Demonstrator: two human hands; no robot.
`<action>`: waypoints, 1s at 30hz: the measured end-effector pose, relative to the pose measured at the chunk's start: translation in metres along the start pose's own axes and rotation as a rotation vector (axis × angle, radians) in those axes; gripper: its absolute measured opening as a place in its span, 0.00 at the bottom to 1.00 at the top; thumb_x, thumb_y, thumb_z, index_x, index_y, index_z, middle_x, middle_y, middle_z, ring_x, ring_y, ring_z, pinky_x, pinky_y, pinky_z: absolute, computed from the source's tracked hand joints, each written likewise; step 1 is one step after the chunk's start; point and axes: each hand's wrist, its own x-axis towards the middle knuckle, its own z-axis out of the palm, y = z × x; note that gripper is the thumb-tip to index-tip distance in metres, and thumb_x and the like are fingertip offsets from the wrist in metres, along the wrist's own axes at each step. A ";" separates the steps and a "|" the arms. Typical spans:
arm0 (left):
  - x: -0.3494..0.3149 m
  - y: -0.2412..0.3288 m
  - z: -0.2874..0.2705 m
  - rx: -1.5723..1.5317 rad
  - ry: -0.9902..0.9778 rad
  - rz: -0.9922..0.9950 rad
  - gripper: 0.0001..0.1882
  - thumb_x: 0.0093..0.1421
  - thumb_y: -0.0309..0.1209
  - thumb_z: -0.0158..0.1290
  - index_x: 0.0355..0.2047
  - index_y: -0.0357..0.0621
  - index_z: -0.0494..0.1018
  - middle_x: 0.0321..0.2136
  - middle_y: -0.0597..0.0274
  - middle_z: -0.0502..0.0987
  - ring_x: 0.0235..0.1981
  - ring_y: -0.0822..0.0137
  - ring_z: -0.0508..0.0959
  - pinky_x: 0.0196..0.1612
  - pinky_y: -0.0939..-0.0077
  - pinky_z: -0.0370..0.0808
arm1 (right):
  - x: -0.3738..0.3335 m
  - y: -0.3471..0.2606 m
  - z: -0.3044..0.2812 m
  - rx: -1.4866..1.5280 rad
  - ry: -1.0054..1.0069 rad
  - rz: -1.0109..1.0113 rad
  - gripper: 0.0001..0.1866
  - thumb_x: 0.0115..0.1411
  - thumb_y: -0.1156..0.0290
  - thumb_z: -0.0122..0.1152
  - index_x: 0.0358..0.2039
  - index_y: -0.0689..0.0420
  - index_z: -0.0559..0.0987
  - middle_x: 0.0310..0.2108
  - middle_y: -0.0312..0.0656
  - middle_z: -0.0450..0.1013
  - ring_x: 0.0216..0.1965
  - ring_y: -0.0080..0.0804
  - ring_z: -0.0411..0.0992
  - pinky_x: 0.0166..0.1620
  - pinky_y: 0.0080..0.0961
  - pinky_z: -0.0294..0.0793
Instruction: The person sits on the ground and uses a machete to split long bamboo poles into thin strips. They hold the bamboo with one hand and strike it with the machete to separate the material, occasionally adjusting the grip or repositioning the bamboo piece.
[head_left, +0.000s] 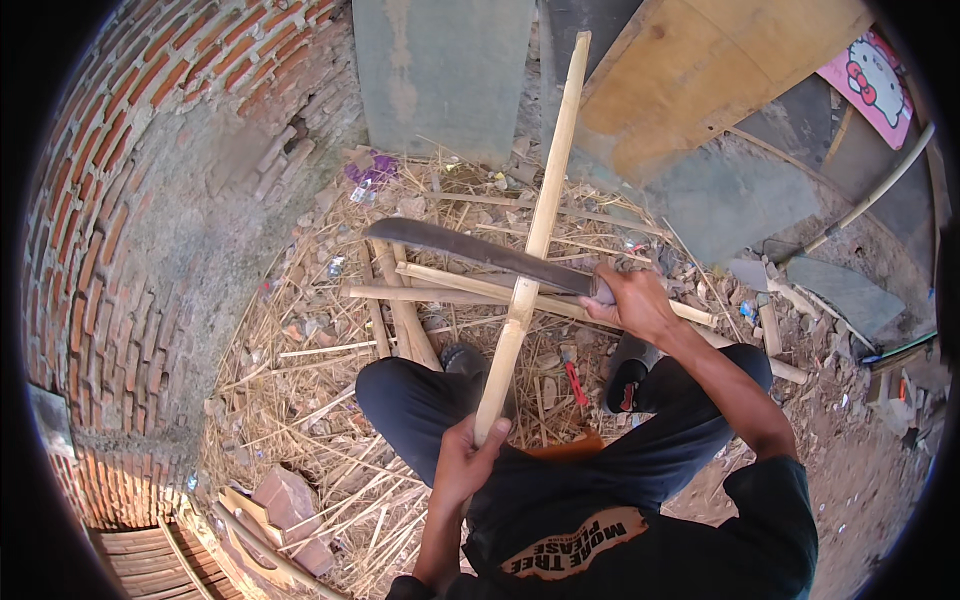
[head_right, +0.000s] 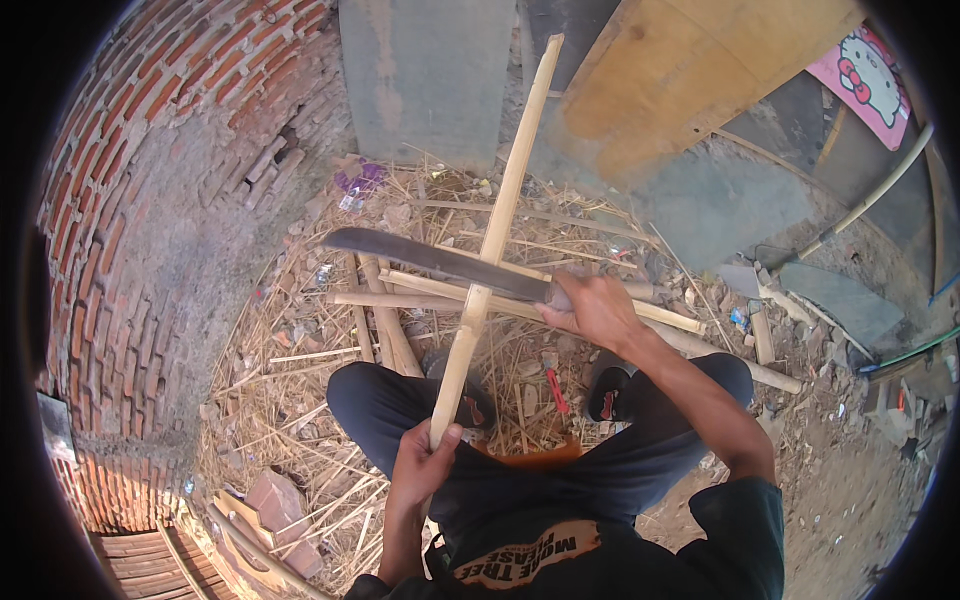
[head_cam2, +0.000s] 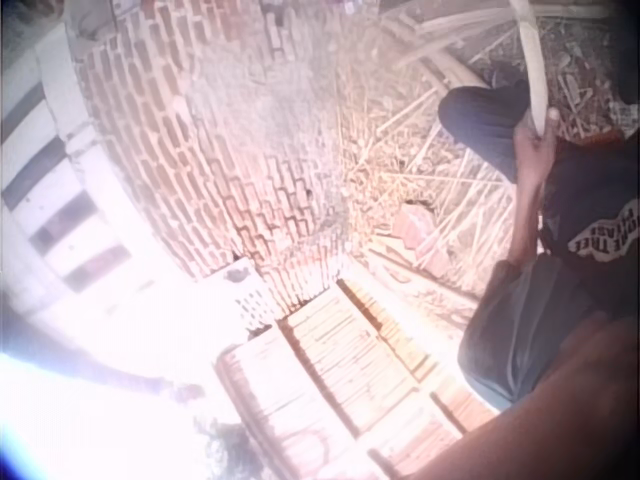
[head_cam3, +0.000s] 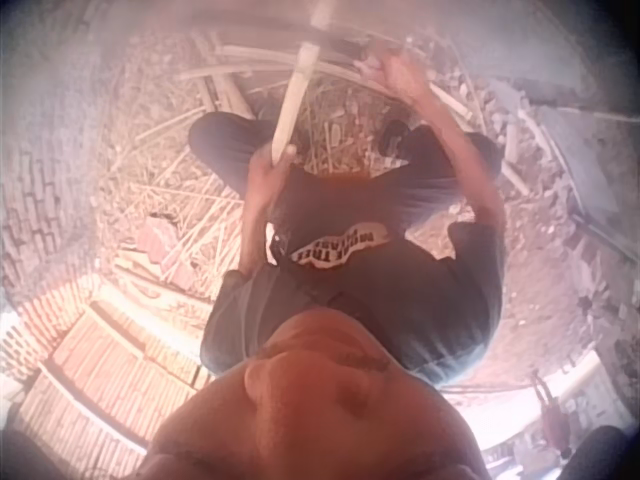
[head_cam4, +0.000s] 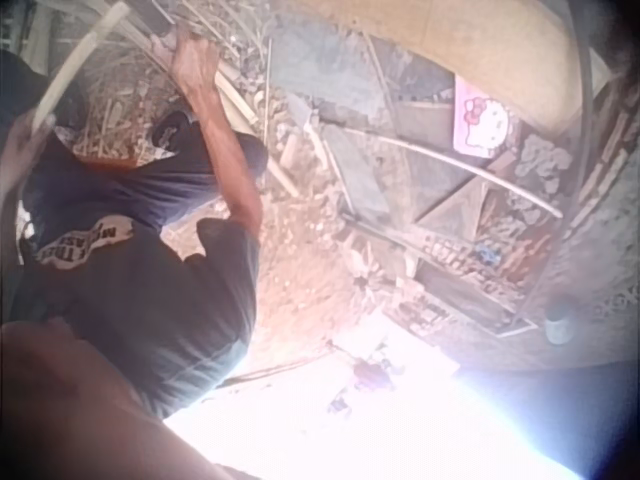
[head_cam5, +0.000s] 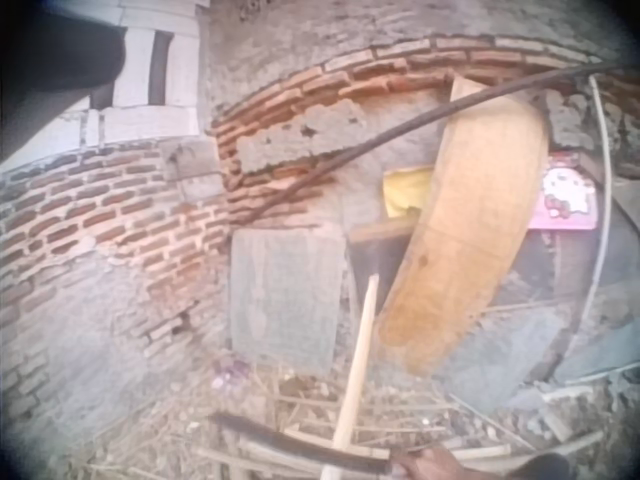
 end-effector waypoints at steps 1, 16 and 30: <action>-0.007 0.001 -0.003 0.002 0.010 -0.023 0.15 0.71 0.37 0.56 0.30 0.40 0.74 0.19 0.77 0.67 0.21 0.83 0.62 0.24 0.79 0.60 | 0.011 0.021 -0.002 0.051 0.057 0.063 0.26 0.59 0.46 0.66 0.42 0.59 0.78 0.19 0.51 0.75 0.22 0.55 0.76 0.30 0.47 0.76; -0.059 -0.030 -0.052 0.220 0.090 -0.056 0.12 0.65 0.35 0.64 0.36 0.36 0.81 0.15 0.78 0.65 0.20 0.84 0.60 0.21 0.80 0.58 | 0.038 0.088 -0.020 -0.081 0.110 0.091 0.25 0.61 0.47 0.64 0.40 0.60 0.77 0.19 0.55 0.74 0.23 0.57 0.75 0.29 0.46 0.74; -0.071 -0.059 -0.066 0.409 0.194 0.038 0.13 0.62 0.37 0.66 0.33 0.38 0.80 0.13 0.72 0.67 0.17 0.82 0.64 0.20 0.79 0.62 | 0.050 0.003 0.004 0.631 0.116 0.194 0.22 0.62 0.52 0.69 0.33 0.61 0.77 0.17 0.38 0.70 0.18 0.29 0.66 0.25 0.30 0.67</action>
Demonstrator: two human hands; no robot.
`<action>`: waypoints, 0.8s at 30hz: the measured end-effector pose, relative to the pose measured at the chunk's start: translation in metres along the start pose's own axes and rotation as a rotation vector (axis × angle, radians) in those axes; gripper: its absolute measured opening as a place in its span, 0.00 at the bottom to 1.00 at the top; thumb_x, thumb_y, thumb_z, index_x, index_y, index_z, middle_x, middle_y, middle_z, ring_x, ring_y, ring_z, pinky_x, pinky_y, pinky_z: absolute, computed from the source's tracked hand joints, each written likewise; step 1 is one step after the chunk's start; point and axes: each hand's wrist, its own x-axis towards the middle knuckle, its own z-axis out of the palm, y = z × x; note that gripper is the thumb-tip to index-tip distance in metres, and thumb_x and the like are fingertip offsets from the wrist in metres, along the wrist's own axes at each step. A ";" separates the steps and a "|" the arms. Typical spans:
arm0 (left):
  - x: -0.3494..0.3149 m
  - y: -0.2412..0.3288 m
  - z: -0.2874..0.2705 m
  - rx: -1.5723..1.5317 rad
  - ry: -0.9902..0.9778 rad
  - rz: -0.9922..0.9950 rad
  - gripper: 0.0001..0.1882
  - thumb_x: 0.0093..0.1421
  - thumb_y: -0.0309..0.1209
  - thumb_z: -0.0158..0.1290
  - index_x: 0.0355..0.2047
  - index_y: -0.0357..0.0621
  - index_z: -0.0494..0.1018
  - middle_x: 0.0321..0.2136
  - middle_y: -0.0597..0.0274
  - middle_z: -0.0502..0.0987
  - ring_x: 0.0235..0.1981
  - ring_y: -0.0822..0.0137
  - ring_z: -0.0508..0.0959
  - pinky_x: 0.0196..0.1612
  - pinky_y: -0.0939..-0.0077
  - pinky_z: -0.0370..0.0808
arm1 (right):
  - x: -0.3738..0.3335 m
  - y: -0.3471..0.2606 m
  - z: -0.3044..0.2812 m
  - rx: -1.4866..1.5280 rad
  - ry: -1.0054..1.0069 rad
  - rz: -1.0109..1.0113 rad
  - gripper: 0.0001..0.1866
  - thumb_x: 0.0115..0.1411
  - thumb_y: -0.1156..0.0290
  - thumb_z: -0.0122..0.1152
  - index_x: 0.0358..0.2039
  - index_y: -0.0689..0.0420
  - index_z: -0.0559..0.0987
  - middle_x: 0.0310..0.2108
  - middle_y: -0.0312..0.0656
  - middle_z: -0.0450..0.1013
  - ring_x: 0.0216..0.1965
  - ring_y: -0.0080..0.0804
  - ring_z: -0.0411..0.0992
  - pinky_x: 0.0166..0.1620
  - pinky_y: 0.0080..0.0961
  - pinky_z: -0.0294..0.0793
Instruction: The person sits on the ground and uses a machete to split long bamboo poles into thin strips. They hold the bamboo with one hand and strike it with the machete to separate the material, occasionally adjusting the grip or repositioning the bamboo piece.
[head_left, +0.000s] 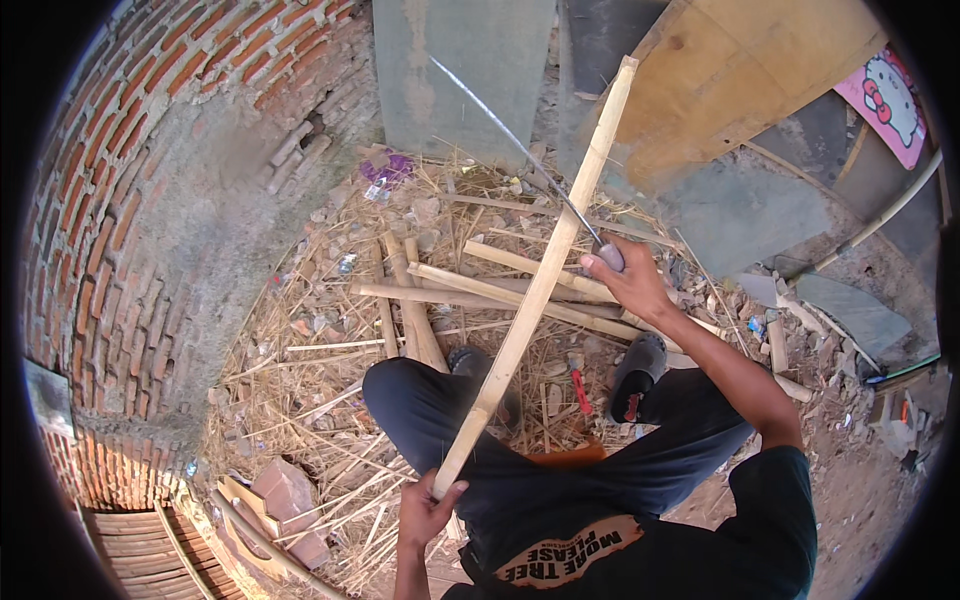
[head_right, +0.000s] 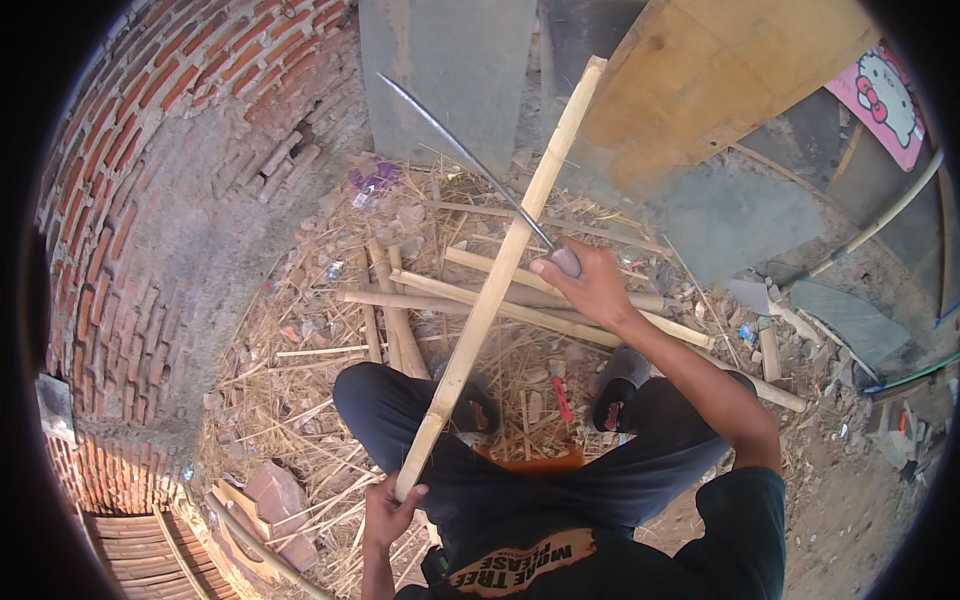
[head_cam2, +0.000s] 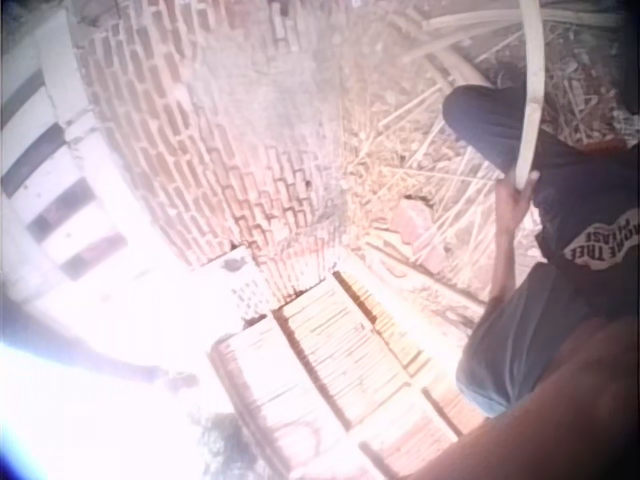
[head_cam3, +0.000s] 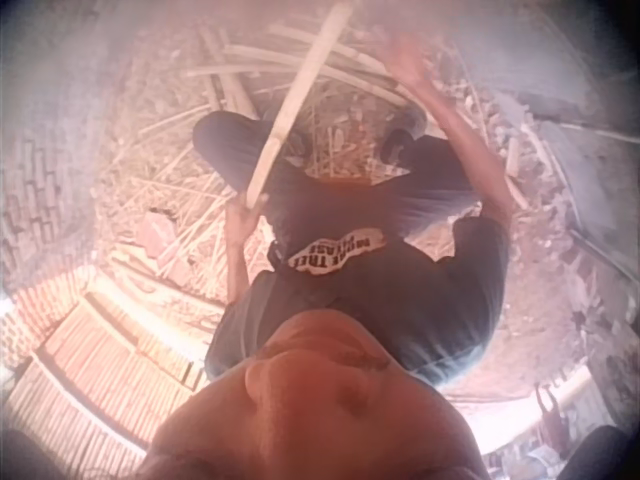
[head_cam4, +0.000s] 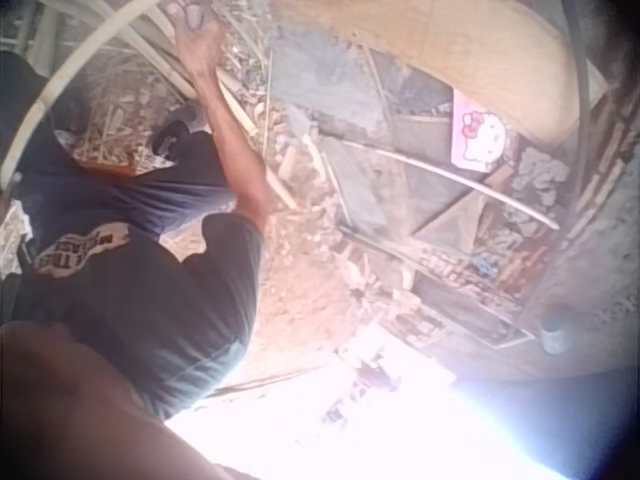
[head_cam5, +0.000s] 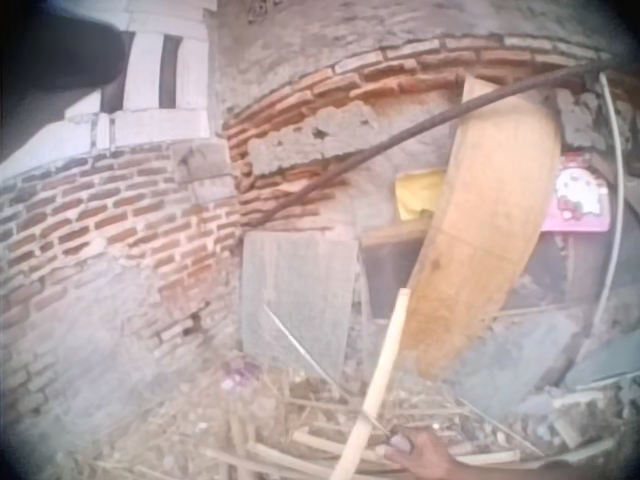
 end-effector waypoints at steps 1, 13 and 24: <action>0.000 -0.002 0.002 0.023 0.014 0.027 0.13 0.62 0.37 0.67 0.32 0.38 0.79 0.12 0.71 0.68 0.16 0.81 0.64 0.20 0.78 0.63 | 0.001 -0.009 0.008 0.145 0.035 0.025 0.21 0.62 0.53 0.70 0.31 0.60 0.76 0.17 0.34 0.69 0.18 0.24 0.64 0.25 0.27 0.66; 0.012 0.065 -0.006 0.096 0.056 0.158 0.46 0.47 0.44 0.75 0.59 0.36 0.64 0.52 0.45 0.75 0.47 0.53 0.81 0.44 0.62 0.80 | 0.010 -0.073 0.022 0.867 0.159 0.268 0.21 0.59 0.71 0.73 0.30 0.49 0.64 0.20 0.28 0.63 0.14 0.15 0.56 0.18 0.20 0.54; 0.054 0.109 0.010 0.535 0.123 0.287 0.19 0.64 0.41 0.62 0.31 0.37 0.71 0.17 0.47 0.75 0.19 0.46 0.78 0.23 0.58 0.71 | 0.013 -0.073 0.005 0.624 0.194 0.315 0.16 0.63 0.62 0.69 0.32 0.56 0.71 0.15 0.29 0.63 0.15 0.16 0.61 0.19 0.21 0.59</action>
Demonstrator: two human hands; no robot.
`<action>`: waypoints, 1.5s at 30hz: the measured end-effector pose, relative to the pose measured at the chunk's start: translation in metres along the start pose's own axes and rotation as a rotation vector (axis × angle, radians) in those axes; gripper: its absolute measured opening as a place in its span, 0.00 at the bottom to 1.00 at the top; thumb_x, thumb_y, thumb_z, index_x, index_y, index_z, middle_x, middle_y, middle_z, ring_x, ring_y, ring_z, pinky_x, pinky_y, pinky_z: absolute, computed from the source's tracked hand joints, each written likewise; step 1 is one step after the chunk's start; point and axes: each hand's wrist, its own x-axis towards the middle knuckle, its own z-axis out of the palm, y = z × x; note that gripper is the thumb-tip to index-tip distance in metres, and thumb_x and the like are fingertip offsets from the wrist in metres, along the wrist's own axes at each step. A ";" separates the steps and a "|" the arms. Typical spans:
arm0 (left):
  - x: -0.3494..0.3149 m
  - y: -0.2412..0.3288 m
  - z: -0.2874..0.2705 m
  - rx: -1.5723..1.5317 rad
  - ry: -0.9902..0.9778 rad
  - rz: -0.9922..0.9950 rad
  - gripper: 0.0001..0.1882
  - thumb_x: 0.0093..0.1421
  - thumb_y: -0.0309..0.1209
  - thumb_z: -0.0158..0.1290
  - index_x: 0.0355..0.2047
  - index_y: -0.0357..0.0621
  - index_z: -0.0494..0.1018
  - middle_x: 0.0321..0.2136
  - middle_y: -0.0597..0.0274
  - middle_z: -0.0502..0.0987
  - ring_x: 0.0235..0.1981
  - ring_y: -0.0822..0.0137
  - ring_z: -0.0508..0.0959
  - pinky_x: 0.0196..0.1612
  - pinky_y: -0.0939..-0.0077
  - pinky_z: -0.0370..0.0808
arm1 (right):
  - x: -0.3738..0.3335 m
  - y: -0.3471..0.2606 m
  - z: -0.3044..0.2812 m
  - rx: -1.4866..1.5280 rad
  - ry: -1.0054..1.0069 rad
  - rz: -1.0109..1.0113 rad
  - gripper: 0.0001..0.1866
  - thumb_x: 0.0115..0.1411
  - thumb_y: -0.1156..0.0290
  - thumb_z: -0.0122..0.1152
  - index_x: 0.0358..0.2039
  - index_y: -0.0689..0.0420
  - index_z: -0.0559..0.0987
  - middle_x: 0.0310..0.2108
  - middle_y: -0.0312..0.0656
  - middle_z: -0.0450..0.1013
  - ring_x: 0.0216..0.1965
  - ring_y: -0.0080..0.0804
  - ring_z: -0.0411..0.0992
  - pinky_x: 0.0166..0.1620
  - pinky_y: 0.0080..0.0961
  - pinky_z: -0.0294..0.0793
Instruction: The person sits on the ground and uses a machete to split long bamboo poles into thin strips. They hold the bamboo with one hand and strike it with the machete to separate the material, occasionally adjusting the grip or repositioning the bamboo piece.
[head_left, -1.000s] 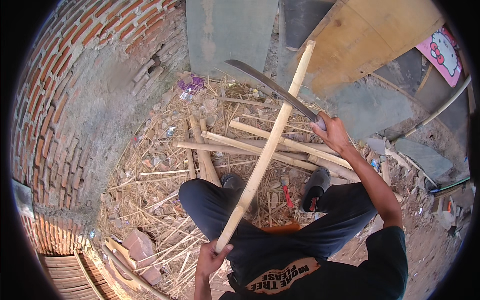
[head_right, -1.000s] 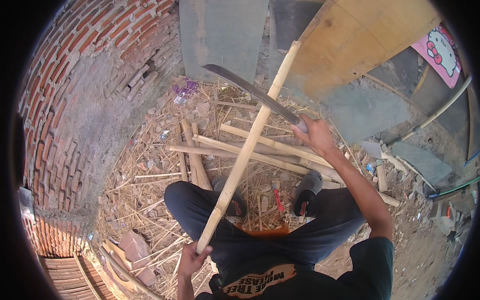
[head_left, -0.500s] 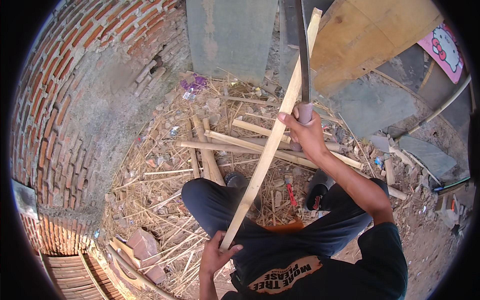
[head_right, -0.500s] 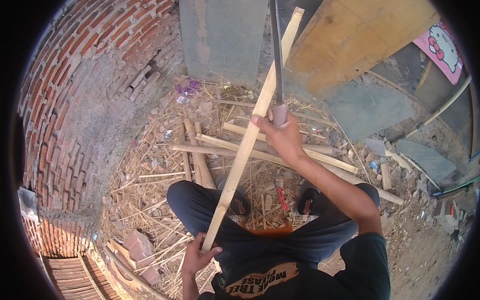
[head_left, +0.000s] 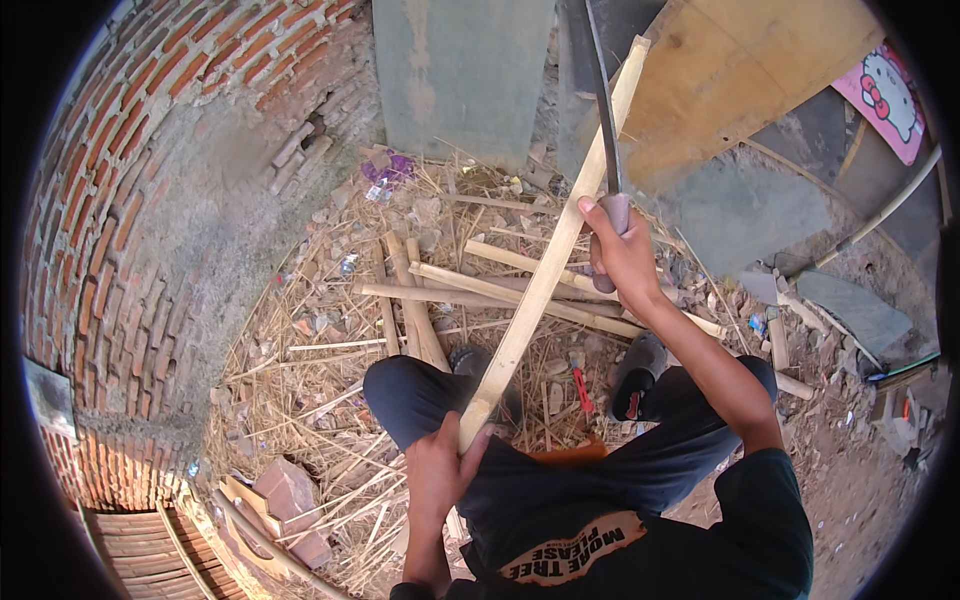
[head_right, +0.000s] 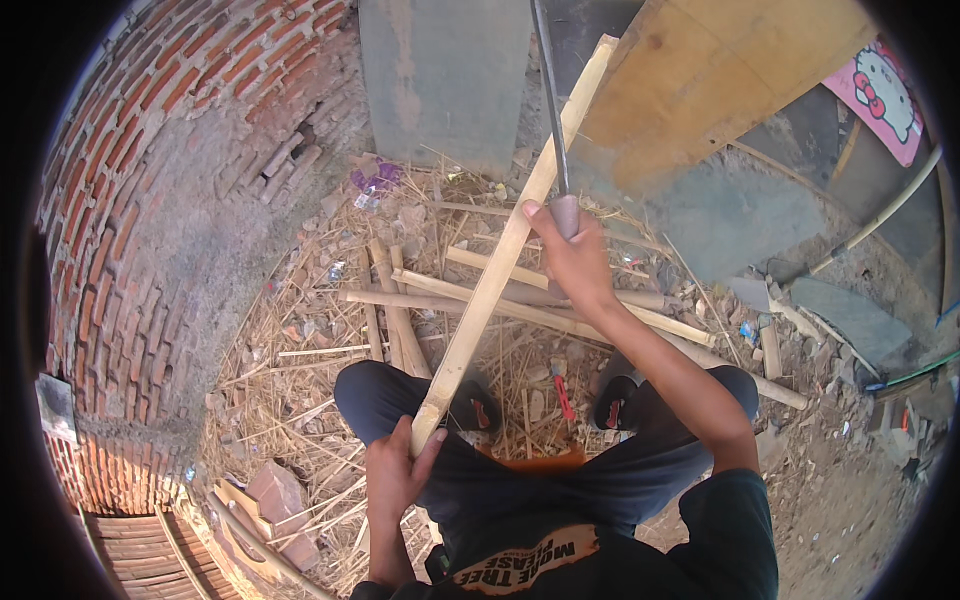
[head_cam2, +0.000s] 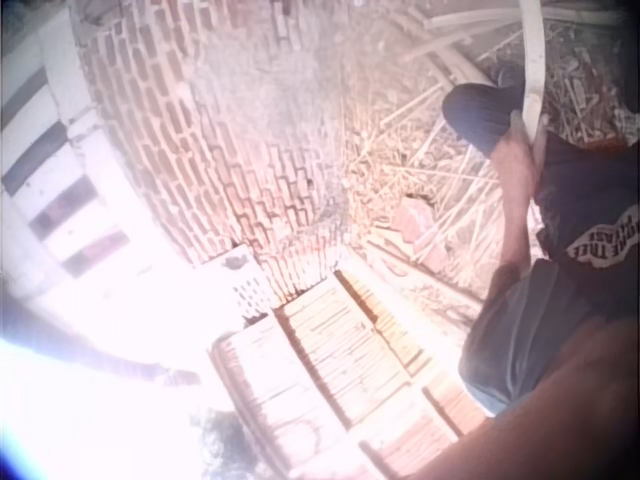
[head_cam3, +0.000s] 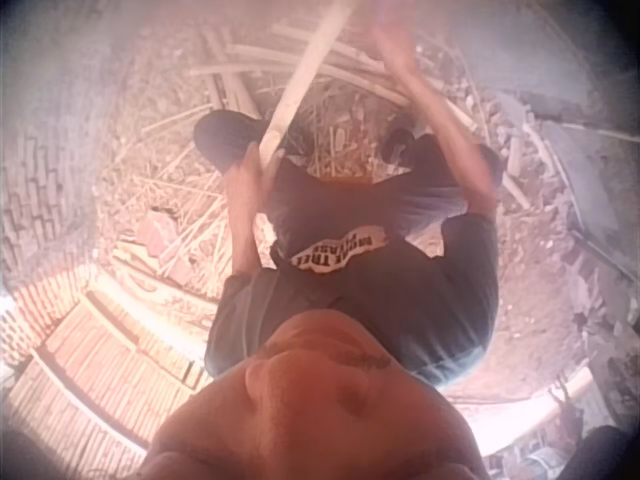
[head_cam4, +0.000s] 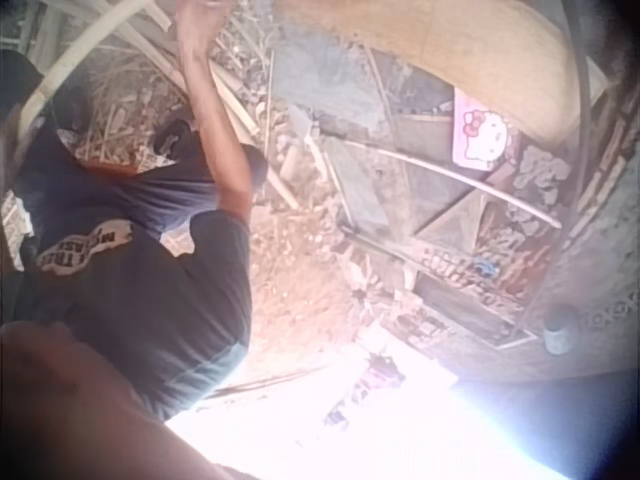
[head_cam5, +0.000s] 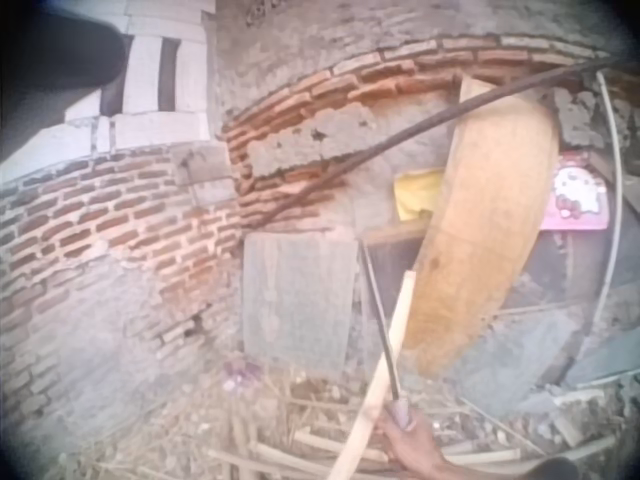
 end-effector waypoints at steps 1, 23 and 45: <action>0.002 -0.002 -0.001 -0.086 -0.032 -0.003 0.19 0.65 0.41 0.61 0.31 0.37 0.71 0.17 0.46 0.76 0.20 0.45 0.78 0.24 0.57 0.71 | 0.000 -0.003 -0.010 -0.064 -0.009 0.005 0.17 0.63 0.59 0.69 0.32 0.58 0.73 0.15 0.29 0.64 0.15 0.16 0.62 0.19 0.21 0.61; 0.025 0.029 0.022 -0.442 0.000 -0.125 0.15 0.69 0.36 0.57 0.34 0.33 0.73 0.21 0.47 0.80 0.24 0.49 0.84 0.27 0.62 0.76 | -0.047 0.060 -0.028 -1.332 -0.460 -0.560 0.27 0.44 0.67 0.72 0.48 0.53 0.78 0.23 0.47 0.79 0.28 0.49 0.80 0.32 0.44 0.79; 0.000 0.018 0.030 -0.392 0.010 -0.148 0.15 0.67 0.35 0.58 0.33 0.33 0.73 0.21 0.41 0.77 0.24 0.42 0.80 0.26 0.60 0.73 | 0.029 0.058 -0.053 -1.244 -0.102 -0.469 0.21 0.47 0.71 0.65 0.45 0.53 0.82 0.27 0.52 0.80 0.31 0.52 0.80 0.36 0.46 0.80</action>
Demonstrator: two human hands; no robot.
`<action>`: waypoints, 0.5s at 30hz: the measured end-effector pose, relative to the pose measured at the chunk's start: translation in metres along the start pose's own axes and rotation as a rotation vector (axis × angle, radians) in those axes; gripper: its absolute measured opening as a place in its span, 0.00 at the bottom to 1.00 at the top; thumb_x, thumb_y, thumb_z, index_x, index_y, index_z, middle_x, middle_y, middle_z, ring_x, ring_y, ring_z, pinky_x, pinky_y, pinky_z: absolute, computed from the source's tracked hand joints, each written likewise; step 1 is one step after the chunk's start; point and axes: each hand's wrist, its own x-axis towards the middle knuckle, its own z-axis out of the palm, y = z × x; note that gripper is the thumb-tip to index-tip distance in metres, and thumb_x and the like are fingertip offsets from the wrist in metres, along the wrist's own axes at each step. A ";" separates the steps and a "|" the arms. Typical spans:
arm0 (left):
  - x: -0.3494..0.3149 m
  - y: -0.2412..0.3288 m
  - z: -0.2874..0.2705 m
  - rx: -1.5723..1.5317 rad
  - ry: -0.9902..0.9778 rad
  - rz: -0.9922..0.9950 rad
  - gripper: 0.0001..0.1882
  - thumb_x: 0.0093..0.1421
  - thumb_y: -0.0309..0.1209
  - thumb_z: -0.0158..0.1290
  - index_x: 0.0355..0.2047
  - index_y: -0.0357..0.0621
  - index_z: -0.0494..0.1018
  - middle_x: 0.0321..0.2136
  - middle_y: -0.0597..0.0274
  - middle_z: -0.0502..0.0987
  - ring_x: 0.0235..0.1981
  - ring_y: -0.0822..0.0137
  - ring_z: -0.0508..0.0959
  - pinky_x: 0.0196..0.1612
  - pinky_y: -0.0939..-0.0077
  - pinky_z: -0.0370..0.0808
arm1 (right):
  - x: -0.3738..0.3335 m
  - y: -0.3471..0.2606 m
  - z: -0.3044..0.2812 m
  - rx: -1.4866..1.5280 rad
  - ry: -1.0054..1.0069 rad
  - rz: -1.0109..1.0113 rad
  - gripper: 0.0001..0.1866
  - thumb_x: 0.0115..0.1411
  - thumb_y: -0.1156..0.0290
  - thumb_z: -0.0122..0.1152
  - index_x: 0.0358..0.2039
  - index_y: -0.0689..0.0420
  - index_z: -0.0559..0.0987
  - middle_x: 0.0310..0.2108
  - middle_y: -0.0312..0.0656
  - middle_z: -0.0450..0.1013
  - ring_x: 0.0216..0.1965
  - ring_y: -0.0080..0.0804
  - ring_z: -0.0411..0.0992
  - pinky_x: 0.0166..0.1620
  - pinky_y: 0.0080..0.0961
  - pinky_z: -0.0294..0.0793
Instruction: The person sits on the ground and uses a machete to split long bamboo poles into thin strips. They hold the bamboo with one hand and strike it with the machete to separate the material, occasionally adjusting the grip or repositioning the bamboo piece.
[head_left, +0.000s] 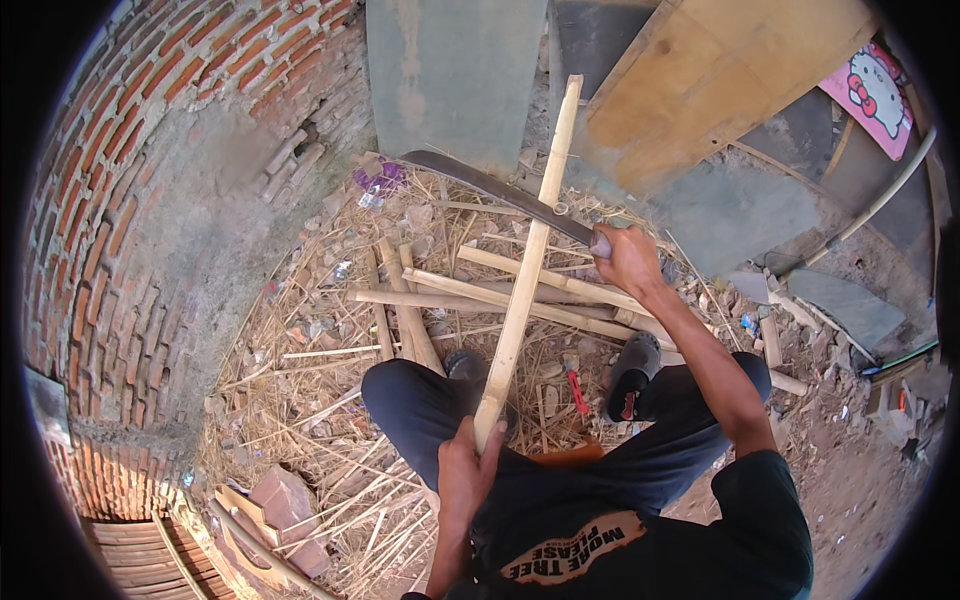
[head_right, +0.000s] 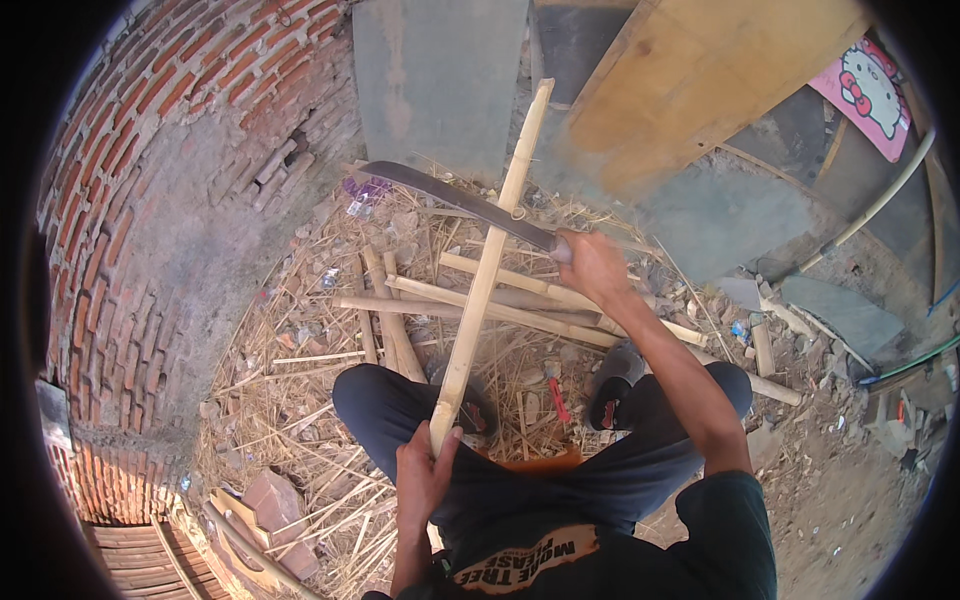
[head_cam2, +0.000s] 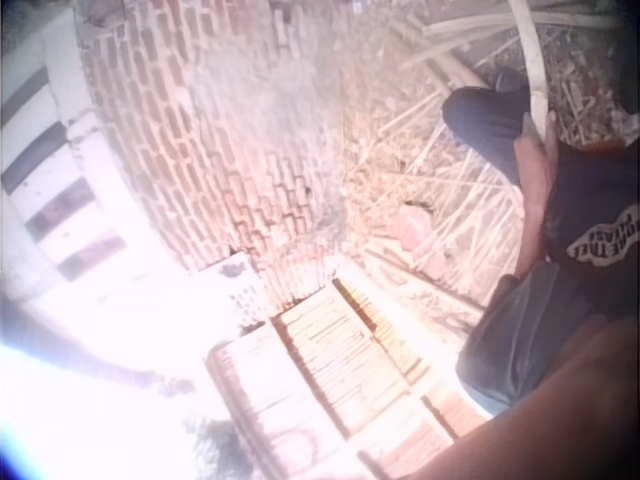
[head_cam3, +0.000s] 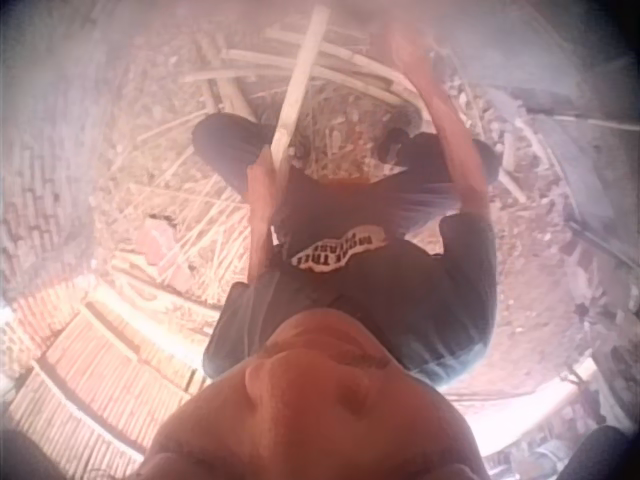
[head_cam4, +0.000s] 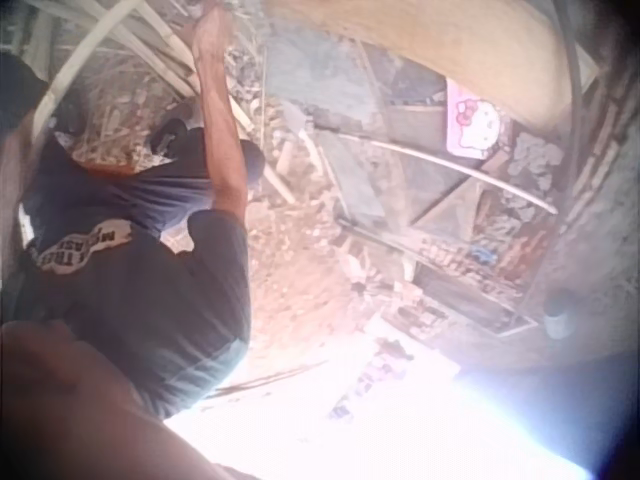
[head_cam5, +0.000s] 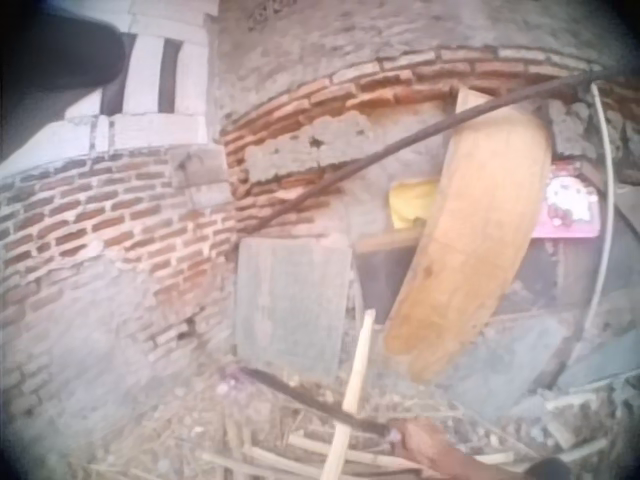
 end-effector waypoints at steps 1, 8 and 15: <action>-0.002 -0.002 0.000 -0.026 0.000 -0.004 0.15 0.67 0.35 0.58 0.33 0.33 0.73 0.21 0.40 0.76 0.24 0.41 0.80 0.26 0.60 0.73 | -0.001 0.003 -0.001 -0.018 -0.024 -0.001 0.21 0.47 0.71 0.65 0.45 0.52 0.82 0.28 0.52 0.80 0.31 0.53 0.80 0.37 0.47 0.80; 0.008 -0.005 0.001 -0.035 -0.053 -0.004 0.15 0.66 0.36 0.59 0.36 0.33 0.76 0.20 0.41 0.75 0.23 0.43 0.79 0.27 0.59 0.72 | -0.033 -0.024 0.013 -0.029 -0.166 -0.206 0.19 0.46 0.69 0.64 0.42 0.51 0.82 0.27 0.51 0.80 0.32 0.53 0.80 0.39 0.48 0.80; -0.038 -0.028 -0.015 -0.068 -0.168 -0.116 0.15 0.67 0.37 0.59 0.41 0.35 0.78 0.17 0.49 0.75 0.17 0.67 0.75 0.26 0.67 0.71 | 0.020 0.066 -0.001 -0.036 -0.005 -0.003 0.13 0.50 0.69 0.63 0.38 0.52 0.82 0.28 0.51 0.80 0.32 0.56 0.79 0.40 0.49 0.80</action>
